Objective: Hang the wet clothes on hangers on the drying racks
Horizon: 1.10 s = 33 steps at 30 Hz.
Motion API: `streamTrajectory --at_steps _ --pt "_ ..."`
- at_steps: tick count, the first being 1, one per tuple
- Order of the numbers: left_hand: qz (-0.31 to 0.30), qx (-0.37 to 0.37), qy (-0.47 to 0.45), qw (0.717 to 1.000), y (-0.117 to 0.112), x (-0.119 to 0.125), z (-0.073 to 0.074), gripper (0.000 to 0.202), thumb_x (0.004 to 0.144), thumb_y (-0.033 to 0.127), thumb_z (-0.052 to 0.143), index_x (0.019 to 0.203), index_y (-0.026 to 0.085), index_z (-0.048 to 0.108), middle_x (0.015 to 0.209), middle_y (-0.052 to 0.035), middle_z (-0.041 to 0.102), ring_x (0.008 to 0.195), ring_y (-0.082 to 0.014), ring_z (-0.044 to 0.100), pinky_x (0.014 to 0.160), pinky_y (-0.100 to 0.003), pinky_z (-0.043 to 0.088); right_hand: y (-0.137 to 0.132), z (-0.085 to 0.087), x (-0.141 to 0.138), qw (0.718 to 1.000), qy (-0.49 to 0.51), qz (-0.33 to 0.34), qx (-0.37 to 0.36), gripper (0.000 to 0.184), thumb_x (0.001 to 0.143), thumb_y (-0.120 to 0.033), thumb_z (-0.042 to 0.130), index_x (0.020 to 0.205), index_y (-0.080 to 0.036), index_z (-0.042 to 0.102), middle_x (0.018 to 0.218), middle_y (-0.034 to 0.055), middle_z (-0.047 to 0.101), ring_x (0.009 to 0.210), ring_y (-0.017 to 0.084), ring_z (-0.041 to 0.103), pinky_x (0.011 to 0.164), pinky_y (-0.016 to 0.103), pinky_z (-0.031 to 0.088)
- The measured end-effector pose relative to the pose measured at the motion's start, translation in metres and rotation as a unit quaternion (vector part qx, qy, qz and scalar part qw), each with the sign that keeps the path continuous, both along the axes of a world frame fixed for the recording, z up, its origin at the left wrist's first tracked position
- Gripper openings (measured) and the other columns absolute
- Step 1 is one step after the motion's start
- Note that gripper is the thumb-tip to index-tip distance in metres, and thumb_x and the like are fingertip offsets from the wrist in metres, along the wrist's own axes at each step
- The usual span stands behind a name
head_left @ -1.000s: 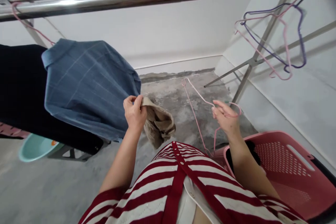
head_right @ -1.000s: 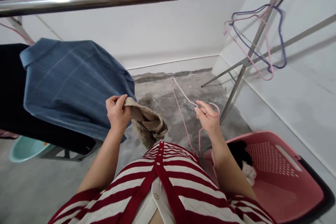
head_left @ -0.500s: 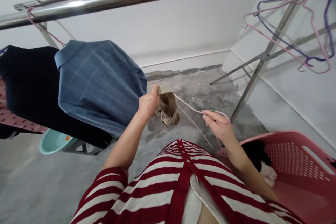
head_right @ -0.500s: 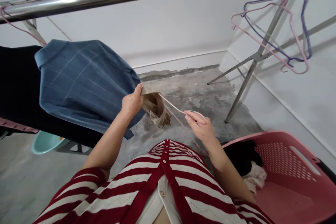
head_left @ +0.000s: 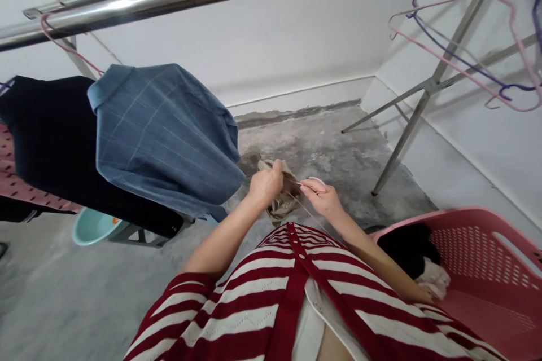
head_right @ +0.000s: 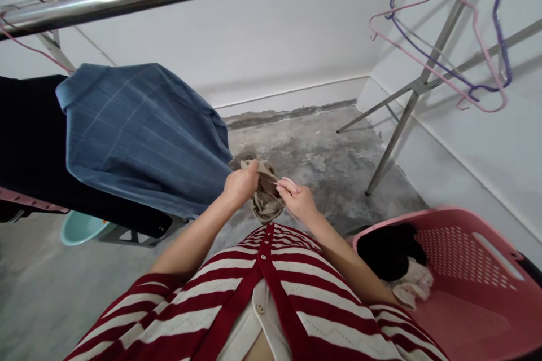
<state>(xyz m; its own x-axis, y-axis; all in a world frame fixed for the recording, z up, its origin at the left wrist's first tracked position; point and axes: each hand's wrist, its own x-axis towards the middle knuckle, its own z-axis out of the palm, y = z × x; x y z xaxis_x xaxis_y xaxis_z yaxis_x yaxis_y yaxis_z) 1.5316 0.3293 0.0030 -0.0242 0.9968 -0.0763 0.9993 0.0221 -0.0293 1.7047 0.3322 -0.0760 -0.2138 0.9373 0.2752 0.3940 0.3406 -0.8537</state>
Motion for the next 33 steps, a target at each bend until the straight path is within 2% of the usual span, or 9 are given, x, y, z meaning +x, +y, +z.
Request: streamTrajectory --at_steps 5,10,13,15,20,24,26,29,33 --pt "-0.001 0.0 -0.031 1.0 -0.021 0.008 -0.012 0.054 0.09 0.025 0.034 0.142 0.013 0.025 0.086 -0.0147 0.072 0.08 -0.0252 0.071 0.071 -0.033 0.052 0.008 -0.001 0.011 0.999 0.037 -0.028 0.022 0.025 0.082 -0.04 0.055 0.081 -0.022 0.072 0.082 0.003 0.073 0.08 0.02 0.067 0.076 0.034 0.053" --pt "0.063 0.052 -0.03 0.996 -0.021 -0.012 0.0 0.052 0.09 0.025 0.034 0.141 0.017 0.031 0.089 -0.0127 0.073 0.083 -0.0254 0.07 0.072 -0.033 0.051 0.01 0.01 0.038 0.999 -0.046 0.018 0.019 0.018 0.08 -0.036 0.059 0.077 -0.023 0.072 0.078 0.0013 0.072 0.077 0.019 0.068 0.073 0.031 0.053" --pt "0.072 0.057 -0.042 0.995 -0.02 -0.014 0.007 0.048 0.09 0.027 0.036 0.138 0.02 0.038 0.087 -0.0112 0.073 0.082 -0.0254 0.07 0.072 -0.033 0.051 0.005 0.01 0.036 0.998 -0.03 -0.034 0.047 0.018 0.08 -0.037 0.058 0.079 -0.025 0.073 0.085 0.002 0.073 0.086 0.021 0.069 0.078 0.033 0.054" --pt "0.05 0.05 -0.056 0.996 -0.021 -0.006 0.008 0.048 0.09 0.028 0.036 0.138 0.02 0.039 0.089 -0.0113 0.073 0.083 -0.0251 0.07 0.074 -0.033 0.051 0.002 0.005 0.029 0.996 -0.004 -0.058 0.063 0.021 0.081 -0.038 0.057 0.082 -0.025 0.073 0.088 0.0028 0.073 0.088 0.021 0.069 0.08 0.033 0.054" --pt "-0.018 0.022 -0.079 0.996 -0.032 0.025 -0.002 0.047 0.09 0.027 0.037 0.137 0.02 0.04 0.088 -0.0122 0.073 0.08 -0.0236 0.07 0.073 -0.033 0.053 0.001 -0.008 0.015 0.998 0.024 -0.041 0.041 0.021 0.079 -0.038 0.057 0.076 -0.023 0.072 0.078 0.0033 0.073 0.077 0.021 0.069 0.074 0.034 0.056" --pt "-0.095 0.016 -0.12 0.988 -0.048 0.034 -0.013 0.052 0.09 0.033 0.041 0.139 0.017 0.035 0.087 -0.0108 0.073 0.074 -0.0197 0.07 0.067 -0.027 0.054 0.004 0.001 0.027 0.989 0.09 -0.101 0.062 0.02 0.079 -0.038 0.06 0.081 -0.022 0.073 0.076 0.0036 0.072 0.072 0.019 0.067 0.07 0.034 0.055" --pt "-0.153 0.063 -0.177 0.97 -0.053 0.026 -0.012 0.051 0.091 0.037 0.041 0.138 0.018 0.036 0.091 -0.0091 0.073 0.074 -0.0172 0.069 0.064 -0.023 0.054 0.003 0.013 0.036 0.987 0.106 -0.095 0.071 0.018 0.076 -0.036 0.063 0.08 -0.022 0.073 0.067 0.0019 0.07 0.062 0.016 0.064 0.063 0.032 0.054" --pt "-0.199 0.203 -0.248 0.926 -0.051 -0.002 0.001 0.041 0.092 0.036 0.041 0.128 0.019 0.049 0.094 -0.0075 0.071 0.08 -0.0145 0.067 0.072 -0.023 0.053 0.001 0.032 0.048 0.984 0.143 -0.072 0.074 0.015 0.074 -0.034 0.065 0.076 -0.022 0.073 0.053 -0.0007 0.063 0.047 0.013 0.056 0.051 0.029 0.049" --pt "-0.139 0.375 -0.257 0.88 -0.034 -0.049 0.033 0.033 0.091 0.034 0.045 0.113 0.015 0.061 0.101 -0.0104 0.067 0.093 -0.0152 0.062 0.085 -0.027 0.05 -0.003 0.046 0.063 0.984 0.153 -0.035 0.082 0.008 0.069 -0.028 0.069 0.072 -0.023 0.074 0.052 -0.0011 0.062 0.046 0.013 0.055 0.049 0.029 0.047"
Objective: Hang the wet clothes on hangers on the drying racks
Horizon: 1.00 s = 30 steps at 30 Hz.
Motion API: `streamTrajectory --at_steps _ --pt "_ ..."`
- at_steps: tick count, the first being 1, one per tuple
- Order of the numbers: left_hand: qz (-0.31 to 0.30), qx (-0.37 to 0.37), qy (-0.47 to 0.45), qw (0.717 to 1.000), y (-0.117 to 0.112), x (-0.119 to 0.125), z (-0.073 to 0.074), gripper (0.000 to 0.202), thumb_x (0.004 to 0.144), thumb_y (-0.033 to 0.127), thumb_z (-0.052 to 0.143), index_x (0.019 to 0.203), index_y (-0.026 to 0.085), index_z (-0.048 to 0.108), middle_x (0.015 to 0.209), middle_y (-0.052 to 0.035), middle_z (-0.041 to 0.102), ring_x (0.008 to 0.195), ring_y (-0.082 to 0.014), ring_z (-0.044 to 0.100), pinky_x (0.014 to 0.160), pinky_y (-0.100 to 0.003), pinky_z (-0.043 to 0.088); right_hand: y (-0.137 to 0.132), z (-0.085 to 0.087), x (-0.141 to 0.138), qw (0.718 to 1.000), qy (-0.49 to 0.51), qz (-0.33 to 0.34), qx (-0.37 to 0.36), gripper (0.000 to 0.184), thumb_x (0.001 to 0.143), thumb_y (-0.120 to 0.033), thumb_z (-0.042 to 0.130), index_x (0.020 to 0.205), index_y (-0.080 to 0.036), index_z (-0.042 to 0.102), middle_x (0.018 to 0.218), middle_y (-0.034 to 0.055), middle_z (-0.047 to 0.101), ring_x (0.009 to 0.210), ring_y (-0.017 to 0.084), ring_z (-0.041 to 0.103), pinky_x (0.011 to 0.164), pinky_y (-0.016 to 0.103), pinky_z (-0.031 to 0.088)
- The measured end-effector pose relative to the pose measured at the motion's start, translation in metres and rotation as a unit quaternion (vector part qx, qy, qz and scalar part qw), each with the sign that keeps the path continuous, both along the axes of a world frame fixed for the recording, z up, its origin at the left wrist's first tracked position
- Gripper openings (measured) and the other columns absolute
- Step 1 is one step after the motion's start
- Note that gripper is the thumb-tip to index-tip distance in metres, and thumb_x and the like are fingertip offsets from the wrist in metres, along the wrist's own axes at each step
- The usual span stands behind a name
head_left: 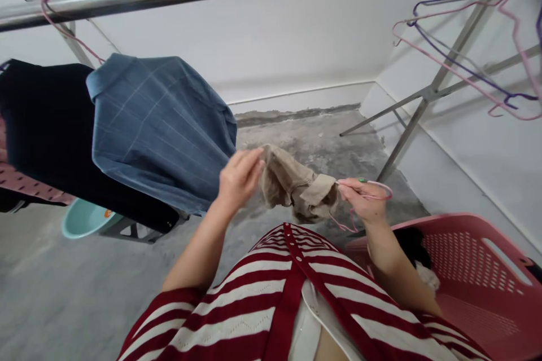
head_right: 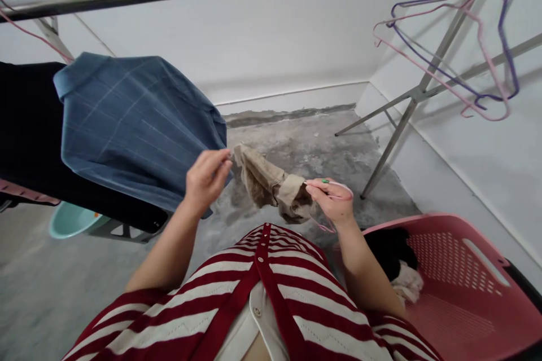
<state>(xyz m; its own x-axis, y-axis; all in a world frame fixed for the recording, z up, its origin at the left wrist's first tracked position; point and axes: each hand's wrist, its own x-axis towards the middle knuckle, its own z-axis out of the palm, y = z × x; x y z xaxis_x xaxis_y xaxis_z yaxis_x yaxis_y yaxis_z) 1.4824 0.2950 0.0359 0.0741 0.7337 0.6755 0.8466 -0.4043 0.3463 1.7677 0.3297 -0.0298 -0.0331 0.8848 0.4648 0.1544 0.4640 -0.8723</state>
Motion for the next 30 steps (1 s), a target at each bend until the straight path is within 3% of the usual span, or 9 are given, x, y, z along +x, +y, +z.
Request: streamTrajectory --at_steps 4,6,8,11,16,21,24,27,30 --pt "-0.054 -0.085 -0.052 0.994 0.017 -0.023 0.017 0.04 0.091 0.045 0.04 0.099 0.015 0.065 0.103 -0.009 0.065 0.1 -0.0167 0.058 0.091 -0.03 0.047 0.0 0.0 0.016 0.997 0.041 0.065 0.017 0.006 0.068 -0.026 0.071 0.072 -0.025 0.075 0.05 -0.0017 0.06 0.042 0.012 0.052 0.044 0.027 0.045" --pt "-0.123 -0.188 -0.088 0.97 0.022 -0.023 0.015 0.052 0.092 0.051 0.03 0.072 0.015 0.062 0.074 -0.0043 0.063 0.074 -0.0137 0.058 0.072 -0.025 0.05 0.002 -0.003 0.023 0.994 0.081 0.075 0.009 0.007 0.067 -0.029 0.071 0.071 -0.025 0.074 0.047 -0.0024 0.058 0.037 0.011 0.047 0.038 0.026 0.04" --pt "-0.147 -0.239 -0.127 0.951 0.022 -0.02 0.011 0.058 0.091 0.056 0.027 0.051 0.017 0.045 0.049 0.0019 0.043 0.048 -0.0089 0.041 0.047 -0.019 0.039 0.003 -0.005 0.029 0.992 0.104 0.068 -0.022 0.011 0.065 -0.035 0.073 0.069 -0.025 0.073 0.044 -0.0027 0.056 0.033 0.01 0.044 0.034 0.025 0.036" --pt "-0.128 -0.168 -0.18 0.961 0.018 -0.016 0.007 0.056 0.086 0.056 0.041 0.047 0.019 0.031 0.045 0.0053 0.026 0.043 -0.0056 0.025 0.04 -0.019 0.024 0.001 -0.007 0.032 0.987 0.129 0.063 -0.071 0.013 0.061 -0.035 0.075 0.066 -0.024 0.07 0.041 -0.0036 0.054 0.032 0.01 0.043 0.032 0.024 0.033" --pt "-0.11 -0.043 -0.199 0.973 0.015 -0.026 0.007 0.055 0.084 0.048 0.053 0.045 0.017 0.03 0.045 0.0054 0.027 0.044 -0.0047 0.025 0.042 -0.02 0.023 -0.001 -0.005 0.023 0.973 0.213 0.037 -0.074 0.016 0.057 -0.034 0.076 0.063 -0.023 0.066 0.036 -0.0062 0.049 0.029 0.01 0.041 0.032 0.022 0.028" --pt "-0.047 -0.023 -0.097 0.994 0.01 -0.04 0.015 0.041 0.085 0.043 0.054 0.055 0.016 0.053 0.049 0.0035 0.045 0.046 -0.0061 0.04 0.046 -0.019 0.032 0.003 -0.002 0.021 0.977 0.192 0.063 -0.067 0.017 0.057 -0.035 0.077 0.061 -0.023 0.066 0.038 -0.0045 0.051 0.029 0.01 0.041 0.032 0.023 0.03" --pt "-0.024 0.042 -0.02 0.999 0.0 -0.032 0.036 0.028 0.088 0.037 0.051 0.079 0.015 0.066 0.074 -0.0036 0.064 0.071 -0.0115 0.058 0.066 -0.022 0.045 0.007 -0.003 0.022 0.982 0.153 0.091 -0.066 0.013 0.059 -0.034 0.077 0.062 -0.023 0.069 0.042 -0.0036 0.054 0.032 0.009 0.043 0.032 0.023 0.032" --pt "-0.092 0.011 0.113 0.989 -0.007 -0.008 0.055 0.029 0.09 0.038 0.048 0.092 0.016 0.067 0.094 -0.0075 0.068 0.09 -0.0161 0.061 0.08 -0.027 0.047 0.011 0.001 0.015 0.985 0.101 0.126 -0.062 0.011 0.062 -0.032 0.076 0.066 -0.022 0.073 0.044 -0.0031 0.055 0.035 0.009 0.045 0.034 0.022 0.035" --pt "-0.179 -0.112 0.266 0.941 -0.007 0.018 0.061 0.034 0.094 0.04 0.04 0.09 0.018 0.067 0.086 -0.0054 0.067 0.079 -0.0143 0.062 0.067 -0.023 0.046 0.013 0.009 0.002 0.98 0.088 0.168 -0.067 0.01 0.064 -0.027 0.076 0.071 -0.019 0.074 0.045 -0.0025 0.057 0.037 0.008 0.047 0.036 0.02 0.036"
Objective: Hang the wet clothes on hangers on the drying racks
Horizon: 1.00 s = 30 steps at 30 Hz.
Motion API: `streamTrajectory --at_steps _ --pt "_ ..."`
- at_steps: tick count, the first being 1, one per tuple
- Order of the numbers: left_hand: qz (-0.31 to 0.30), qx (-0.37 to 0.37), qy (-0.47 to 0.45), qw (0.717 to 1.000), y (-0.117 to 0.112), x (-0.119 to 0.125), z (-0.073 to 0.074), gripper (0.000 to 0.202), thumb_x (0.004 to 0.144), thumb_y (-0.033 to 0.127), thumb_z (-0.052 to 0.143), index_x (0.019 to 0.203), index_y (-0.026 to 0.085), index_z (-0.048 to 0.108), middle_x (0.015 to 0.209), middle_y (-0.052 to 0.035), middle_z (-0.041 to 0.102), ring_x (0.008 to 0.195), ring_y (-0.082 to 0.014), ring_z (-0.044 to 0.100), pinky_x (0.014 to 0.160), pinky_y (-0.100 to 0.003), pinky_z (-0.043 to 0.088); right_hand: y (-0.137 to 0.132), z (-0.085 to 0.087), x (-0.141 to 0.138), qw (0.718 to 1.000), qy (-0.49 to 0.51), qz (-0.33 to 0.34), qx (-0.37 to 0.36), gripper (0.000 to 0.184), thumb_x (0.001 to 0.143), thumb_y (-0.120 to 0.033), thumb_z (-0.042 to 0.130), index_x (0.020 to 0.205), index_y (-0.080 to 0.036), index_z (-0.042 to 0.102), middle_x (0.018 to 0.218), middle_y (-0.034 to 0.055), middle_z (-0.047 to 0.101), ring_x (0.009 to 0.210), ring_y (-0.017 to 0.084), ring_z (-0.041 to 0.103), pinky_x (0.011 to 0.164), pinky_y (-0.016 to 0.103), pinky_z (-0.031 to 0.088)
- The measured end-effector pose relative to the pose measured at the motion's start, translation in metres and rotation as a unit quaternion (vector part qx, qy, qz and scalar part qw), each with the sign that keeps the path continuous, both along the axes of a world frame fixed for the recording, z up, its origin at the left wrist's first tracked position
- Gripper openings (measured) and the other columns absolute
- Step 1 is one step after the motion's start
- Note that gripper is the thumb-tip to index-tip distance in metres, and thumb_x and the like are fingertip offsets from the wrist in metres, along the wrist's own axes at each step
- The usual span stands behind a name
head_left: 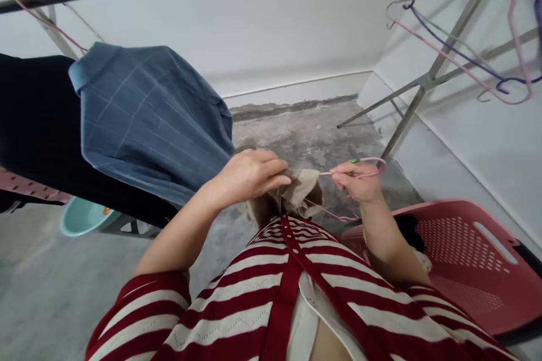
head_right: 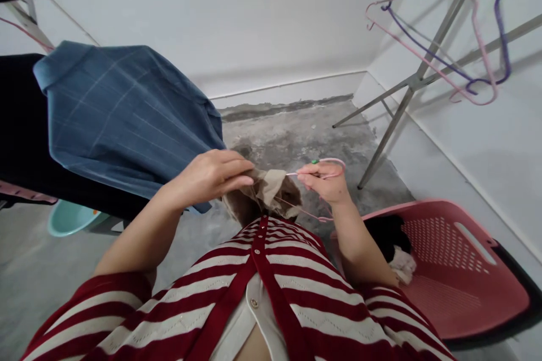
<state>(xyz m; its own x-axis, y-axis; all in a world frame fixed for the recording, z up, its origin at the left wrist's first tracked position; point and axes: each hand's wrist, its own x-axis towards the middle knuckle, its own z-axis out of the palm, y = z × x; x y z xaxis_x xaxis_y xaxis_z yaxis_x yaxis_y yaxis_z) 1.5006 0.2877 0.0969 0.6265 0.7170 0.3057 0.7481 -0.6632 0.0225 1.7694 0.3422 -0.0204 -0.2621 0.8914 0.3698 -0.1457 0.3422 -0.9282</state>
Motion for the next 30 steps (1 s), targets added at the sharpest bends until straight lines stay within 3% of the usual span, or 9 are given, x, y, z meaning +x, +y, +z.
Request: streamTrajectory --at_steps 3,12,15,18,21,23,25,27,30 --pt "0.01 -0.057 0.063 0.996 0.003 0.01 -0.005 0.038 0.095 0.039 0.036 0.086 0.019 0.066 0.077 -0.0023 0.065 0.064 -0.0104 0.058 0.053 -0.021 0.037 0.0 0.008 -0.01 0.997 -0.002 0.057 -0.043 0.015 0.065 -0.029 0.076 0.074 -0.017 0.074 0.045 -0.0021 0.057 0.037 0.006 0.046 0.035 0.018 0.033" --pt "-0.001 -0.124 0.049 0.991 0.007 0.006 -0.012 0.034 0.095 0.036 0.037 0.094 0.019 0.067 0.078 -0.0021 0.065 0.062 -0.0095 0.056 0.054 -0.021 0.035 -0.006 0.013 -0.025 0.99 0.004 0.115 -0.087 0.024 0.07 -0.039 0.073 0.074 -0.016 0.067 0.045 -0.0039 0.054 0.037 0.004 0.042 0.036 0.017 0.029" --pt "-0.006 -0.126 0.009 0.992 0.007 -0.001 -0.012 0.034 0.095 0.036 0.039 0.09 0.019 0.068 0.077 -0.0021 0.066 0.062 -0.0093 0.056 0.056 -0.021 0.036 0.004 0.008 -0.024 0.976 0.051 0.186 -0.098 0.048 0.067 -0.06 0.067 0.085 -0.016 0.066 0.053 -0.0011 0.06 0.039 0.007 0.046 0.037 0.019 0.034" --pt "0.021 -0.104 -0.054 0.993 0.004 -0.019 -0.007 0.031 0.092 0.038 0.045 0.088 0.018 0.069 0.078 -0.0019 0.068 0.067 -0.0096 0.06 0.061 -0.019 0.039 0.03 -0.018 -0.008 0.982 0.101 0.109 -0.118 0.063 0.069 -0.075 0.05 0.094 -0.019 0.063 0.067 0.0017 0.065 0.05 0.011 0.056 0.048 0.024 0.046" --pt "0.066 -0.088 -0.098 0.989 -0.002 -0.039 0.0 0.03 0.088 0.042 0.051 0.086 0.018 0.069 0.075 -0.0004 0.068 0.066 -0.0093 0.06 0.06 -0.018 0.041 0.049 -0.063 0.008 0.981 -0.035 -0.042 -0.185 0.043 0.072 -0.058 0.061 0.085 -0.018 0.062 0.064 -0.0007 0.062 0.05 0.008 0.053 0.049 0.021 0.043" --pt "0.093 -0.085 -0.129 0.984 -0.006 -0.05 0.003 0.029 0.086 0.043 0.055 0.083 0.018 0.07 0.072 0.0006 0.068 0.062 -0.0088 0.06 0.058 -0.017 0.041 0.048 -0.091 0.009 0.957 -0.151 -0.042 -0.242 0.035 0.07 -0.049 0.066 0.079 -0.016 0.061 0.06 -0.001 0.059 0.048 0.008 0.05 0.046 0.02 0.04" --pt "0.12 -0.077 -0.159 0.977 -0.01 -0.055 0.003 0.028 0.083 0.044 0.059 0.081 0.018 0.07 0.07 0.001 0.068 0.059 -0.0086 0.059 0.057 -0.017 0.042 0.037 -0.11 -0.004 0.947 -0.18 -0.01 -0.264 0.035 0.072 -0.045 0.062 0.09 -0.016 0.061 0.068 0.0009 0.062 0.052 0.009 0.052 0.048 0.022 0.042" --pt "0.143 -0.062 -0.177 0.972 -0.011 -0.055 0.002 0.026 0.081 0.043 0.061 0.08 0.018 0.07 0.069 0.0012 0.068 0.058 -0.0087 0.059 0.056 -0.017 0.042 0.023 -0.116 -0.029 0.958 -0.187 0.022 -0.214 0.043 0.072 -0.043 0.062 0.107 -0.017 0.058 0.087 0.005 0.065 0.062 0.011 0.056 0.056 0.025 0.047" --pt "0.157 -0.046 -0.187 0.969 -0.012 -0.05 -0.002 0.025 0.081 0.042 0.062 0.082 0.019 0.071 0.069 0.0014 0.068 0.059 -0.0089 0.058 0.057 -0.017 0.042 0.012 -0.109 -0.073 0.965 -0.256 0.028 -0.046 0.055 0.068 -0.038 0.069 0.118 -0.02 0.055 0.112 0.0088 0.061 0.085 0.017 0.059 0.078 0.033 0.049"
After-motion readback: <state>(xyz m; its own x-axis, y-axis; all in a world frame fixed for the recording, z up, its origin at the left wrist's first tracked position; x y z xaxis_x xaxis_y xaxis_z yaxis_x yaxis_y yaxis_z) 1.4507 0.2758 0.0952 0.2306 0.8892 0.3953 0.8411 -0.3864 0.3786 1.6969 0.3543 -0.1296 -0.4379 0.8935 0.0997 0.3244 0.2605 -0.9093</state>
